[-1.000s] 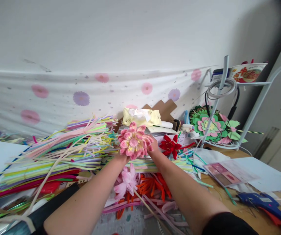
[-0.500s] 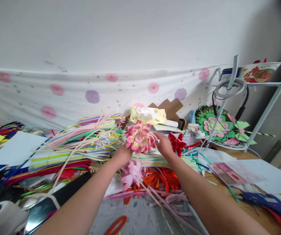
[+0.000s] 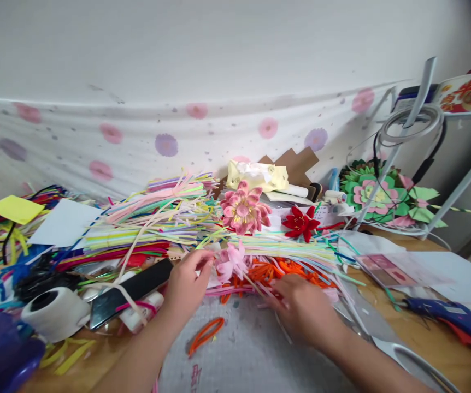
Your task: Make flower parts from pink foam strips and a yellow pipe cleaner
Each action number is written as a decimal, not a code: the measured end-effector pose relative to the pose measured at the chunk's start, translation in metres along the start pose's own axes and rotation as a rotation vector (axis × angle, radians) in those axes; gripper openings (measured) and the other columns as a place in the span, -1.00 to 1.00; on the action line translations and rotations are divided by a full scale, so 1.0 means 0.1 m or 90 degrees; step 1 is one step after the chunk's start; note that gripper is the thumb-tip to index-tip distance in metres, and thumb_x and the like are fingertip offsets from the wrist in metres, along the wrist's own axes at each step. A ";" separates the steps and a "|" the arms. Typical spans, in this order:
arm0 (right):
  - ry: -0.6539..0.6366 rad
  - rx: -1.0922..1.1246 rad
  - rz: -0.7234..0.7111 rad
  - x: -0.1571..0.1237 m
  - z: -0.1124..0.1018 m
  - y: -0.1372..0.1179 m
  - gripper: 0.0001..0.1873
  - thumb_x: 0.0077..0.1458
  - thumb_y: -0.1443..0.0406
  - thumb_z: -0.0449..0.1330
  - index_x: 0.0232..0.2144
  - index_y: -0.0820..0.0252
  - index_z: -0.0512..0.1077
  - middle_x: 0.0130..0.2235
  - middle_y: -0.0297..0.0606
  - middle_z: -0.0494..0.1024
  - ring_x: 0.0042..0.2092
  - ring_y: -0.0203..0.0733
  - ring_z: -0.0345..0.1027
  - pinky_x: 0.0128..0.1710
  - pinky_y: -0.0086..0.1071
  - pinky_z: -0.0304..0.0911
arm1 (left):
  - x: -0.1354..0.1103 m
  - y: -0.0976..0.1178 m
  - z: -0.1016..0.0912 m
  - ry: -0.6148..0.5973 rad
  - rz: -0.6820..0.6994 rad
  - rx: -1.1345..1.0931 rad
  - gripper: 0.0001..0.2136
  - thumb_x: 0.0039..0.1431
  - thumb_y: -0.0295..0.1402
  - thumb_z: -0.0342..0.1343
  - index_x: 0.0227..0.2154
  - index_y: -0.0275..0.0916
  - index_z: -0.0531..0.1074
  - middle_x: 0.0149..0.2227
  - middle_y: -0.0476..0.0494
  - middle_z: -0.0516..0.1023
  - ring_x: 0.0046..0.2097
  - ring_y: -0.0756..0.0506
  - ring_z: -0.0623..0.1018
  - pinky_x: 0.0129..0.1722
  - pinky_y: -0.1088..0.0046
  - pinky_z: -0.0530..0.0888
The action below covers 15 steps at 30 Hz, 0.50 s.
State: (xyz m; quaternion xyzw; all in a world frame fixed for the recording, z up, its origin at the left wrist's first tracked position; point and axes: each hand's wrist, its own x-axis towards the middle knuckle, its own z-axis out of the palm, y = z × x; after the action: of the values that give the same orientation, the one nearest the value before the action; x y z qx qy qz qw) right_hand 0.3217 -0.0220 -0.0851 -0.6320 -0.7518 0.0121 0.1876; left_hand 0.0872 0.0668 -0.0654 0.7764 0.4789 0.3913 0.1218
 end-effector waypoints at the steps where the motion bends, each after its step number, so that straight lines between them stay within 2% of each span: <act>1: -0.034 -0.027 0.005 -0.06 0.04 -0.07 -0.81 0.09 0.18 0.09 -0.39 0.14 0.44 -0.35 -0.22 0.51 -0.32 -0.11 0.37 -0.39 -0.36 0.17 | -0.06 0.01 0.04 0.011 -0.001 -0.027 -0.83 0.14 -0.32 -0.04 -0.30 -0.22 0.42 -0.30 -0.10 0.56 -0.26 -0.08 0.53 -0.25 0.44 0.43; 4: -0.078 -0.059 0.046 -0.13 0.17 -0.15 -0.84 0.03 0.25 0.16 -0.30 0.16 0.44 -0.27 -0.18 0.52 -0.28 -0.05 0.39 -0.36 -0.34 0.18 | -0.24 0.05 0.13 -0.006 0.014 -0.085 -0.85 0.15 -0.34 -0.03 -0.28 -0.22 0.41 -0.28 -0.10 0.55 -0.25 -0.06 0.52 -0.26 0.47 0.42; 8: -0.076 -0.045 0.083 -0.09 0.26 -0.13 -0.85 0.09 0.31 0.10 -0.29 0.17 0.44 -0.25 -0.17 0.52 -0.24 -0.05 0.41 -0.35 -0.35 0.16 | -0.43 0.23 0.18 -0.113 0.079 -0.111 -0.86 0.16 -0.37 -0.03 -0.29 -0.21 0.41 -0.33 -0.07 0.54 -0.28 -0.04 0.51 -0.29 0.50 0.40; 12: -0.030 0.023 0.081 -0.14 0.15 -0.12 -0.86 0.13 0.33 0.05 -0.38 0.19 0.41 -0.33 -0.22 0.50 -0.32 -0.14 0.38 -0.40 -0.40 0.10 | -0.53 0.39 0.21 -0.272 0.169 -0.117 -0.83 0.16 -0.39 -0.04 -0.36 -0.21 0.46 -0.43 -0.05 0.53 -0.37 -0.02 0.50 -0.35 0.51 0.37; 15: 0.028 0.179 0.030 -0.28 0.01 -0.11 -0.81 0.17 0.28 0.02 -0.44 0.19 0.37 -0.41 -0.27 0.45 -0.39 -0.25 0.31 -0.42 -0.44 0.09 | -0.57 0.43 0.22 -0.353 0.152 -0.176 -0.82 0.15 -0.35 0.01 -0.26 -0.16 0.49 -0.36 -0.07 0.57 -0.32 -0.05 0.51 -0.29 0.48 0.40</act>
State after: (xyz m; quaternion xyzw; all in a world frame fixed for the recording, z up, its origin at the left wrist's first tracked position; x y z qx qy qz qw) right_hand 0.3151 -0.0507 -0.0906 -0.6171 -0.7234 0.1078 0.2902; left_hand 0.1178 0.0013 -0.0835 0.8801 0.2759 0.2376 0.3049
